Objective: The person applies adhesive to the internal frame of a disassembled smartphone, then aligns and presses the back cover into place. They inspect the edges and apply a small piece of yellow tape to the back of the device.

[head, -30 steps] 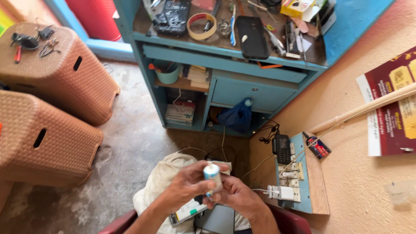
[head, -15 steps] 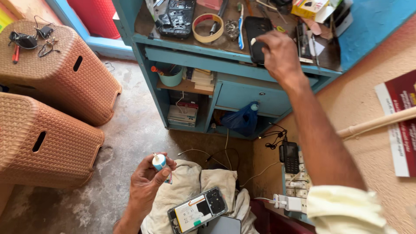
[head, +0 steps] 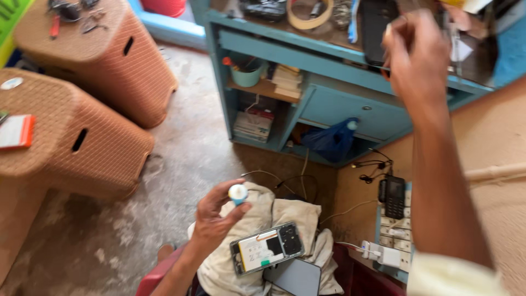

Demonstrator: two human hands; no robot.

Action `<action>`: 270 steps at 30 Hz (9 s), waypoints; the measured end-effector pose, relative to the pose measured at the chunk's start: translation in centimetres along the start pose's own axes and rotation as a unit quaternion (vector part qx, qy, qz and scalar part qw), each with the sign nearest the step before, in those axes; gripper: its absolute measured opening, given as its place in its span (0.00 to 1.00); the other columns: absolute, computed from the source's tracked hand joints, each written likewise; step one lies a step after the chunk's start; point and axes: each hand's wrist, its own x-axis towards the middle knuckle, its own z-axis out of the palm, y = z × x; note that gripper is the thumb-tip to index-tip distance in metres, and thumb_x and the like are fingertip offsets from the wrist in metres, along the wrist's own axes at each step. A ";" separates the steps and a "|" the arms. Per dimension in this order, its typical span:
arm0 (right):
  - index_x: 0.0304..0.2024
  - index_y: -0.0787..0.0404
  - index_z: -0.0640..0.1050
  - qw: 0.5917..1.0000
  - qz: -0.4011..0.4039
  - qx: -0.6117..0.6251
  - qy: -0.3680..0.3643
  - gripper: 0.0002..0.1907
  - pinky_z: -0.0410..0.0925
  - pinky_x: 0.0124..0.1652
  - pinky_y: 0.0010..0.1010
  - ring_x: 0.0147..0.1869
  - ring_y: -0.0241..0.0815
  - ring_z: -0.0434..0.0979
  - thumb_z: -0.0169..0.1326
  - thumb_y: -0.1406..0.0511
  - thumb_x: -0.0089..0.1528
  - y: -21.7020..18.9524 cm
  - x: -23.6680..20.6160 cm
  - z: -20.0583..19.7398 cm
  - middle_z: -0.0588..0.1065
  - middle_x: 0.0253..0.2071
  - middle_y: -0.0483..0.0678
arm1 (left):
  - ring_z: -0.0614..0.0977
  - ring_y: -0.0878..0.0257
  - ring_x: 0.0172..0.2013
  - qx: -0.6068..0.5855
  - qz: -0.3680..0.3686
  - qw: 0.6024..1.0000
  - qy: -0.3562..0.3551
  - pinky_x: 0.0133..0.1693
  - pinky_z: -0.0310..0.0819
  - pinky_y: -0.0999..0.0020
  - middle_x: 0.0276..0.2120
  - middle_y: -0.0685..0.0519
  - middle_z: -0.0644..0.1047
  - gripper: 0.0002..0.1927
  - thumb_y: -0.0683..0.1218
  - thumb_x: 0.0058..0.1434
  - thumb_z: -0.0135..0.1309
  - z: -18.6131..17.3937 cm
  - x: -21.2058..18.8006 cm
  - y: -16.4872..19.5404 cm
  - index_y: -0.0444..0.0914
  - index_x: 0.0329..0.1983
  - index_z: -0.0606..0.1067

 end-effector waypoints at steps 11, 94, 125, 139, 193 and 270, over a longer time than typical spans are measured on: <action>0.45 0.67 0.77 0.769 0.311 0.541 -0.143 0.13 0.76 0.51 0.38 0.50 0.45 0.84 0.59 0.63 0.63 -9.3 -27.5 6.9 0.82 0.45 0.57 | 0.84 0.58 0.45 0.173 0.117 0.978 -0.019 0.44 0.80 0.66 0.44 0.49 0.80 0.29 0.41 0.52 0.70 3.1 -3.7 5.7 0.40 0.58 0.76; 0.48 0.71 0.81 0.935 -0.184 -0.268 0.145 0.14 0.73 0.44 0.39 0.44 0.53 0.81 0.68 0.71 0.61 6.2 2.1 -4.4 0.80 0.46 0.60 | 0.76 0.46 0.59 0.362 0.094 0.927 0.021 0.59 0.69 0.56 0.57 0.41 0.75 0.37 0.46 0.50 0.68 -1.1 -10.7 -4.1 0.34 0.63 0.69; 0.33 0.59 0.82 0.982 0.013 -0.032 -0.185 0.07 0.76 0.38 0.29 0.37 0.39 0.83 0.64 0.68 0.51 -10.4 -38.9 -2.0 0.81 0.34 0.45 | 0.83 0.71 0.41 -0.251 -0.368 0.892 -0.074 0.41 0.80 0.73 0.44 0.61 0.81 0.19 0.48 0.65 0.50 6.3 -14.4 5.1 0.44 0.59 0.73; 0.65 0.49 0.69 0.897 -0.221 -0.099 -0.369 0.39 0.62 0.63 0.49 0.74 0.52 0.60 0.66 0.56 0.51 -9.8 -34.3 -0.7 0.62 0.71 0.46 | 0.82 0.50 0.35 0.160 -0.181 0.904 -0.353 0.37 0.74 0.58 0.31 0.43 0.80 0.18 0.54 0.67 0.54 -0.4 -10.6 8.0 0.33 0.43 0.76; 0.49 0.65 0.82 0.908 0.133 0.335 -0.215 0.16 0.74 0.42 0.23 0.44 0.36 0.82 0.61 0.78 0.58 -6.4 -40.0 1.4 0.84 0.41 0.51 | 0.81 0.66 0.28 0.371 -0.084 0.925 -0.009 0.30 0.77 0.72 0.30 0.53 0.79 0.07 0.45 0.69 0.53 -4.6 -12.5 9.4 0.41 0.33 0.74; 0.38 0.59 0.82 0.971 -0.128 0.177 -0.096 0.08 0.74 0.58 0.41 0.53 0.44 0.83 0.63 0.73 0.56 -14.5 -35.9 2.5 0.82 0.42 0.45 | 0.82 0.58 0.36 0.294 0.233 0.921 -0.102 0.37 0.78 0.65 0.38 0.50 0.77 0.15 0.38 0.58 0.66 -0.3 -13.0 14.9 0.34 0.46 0.76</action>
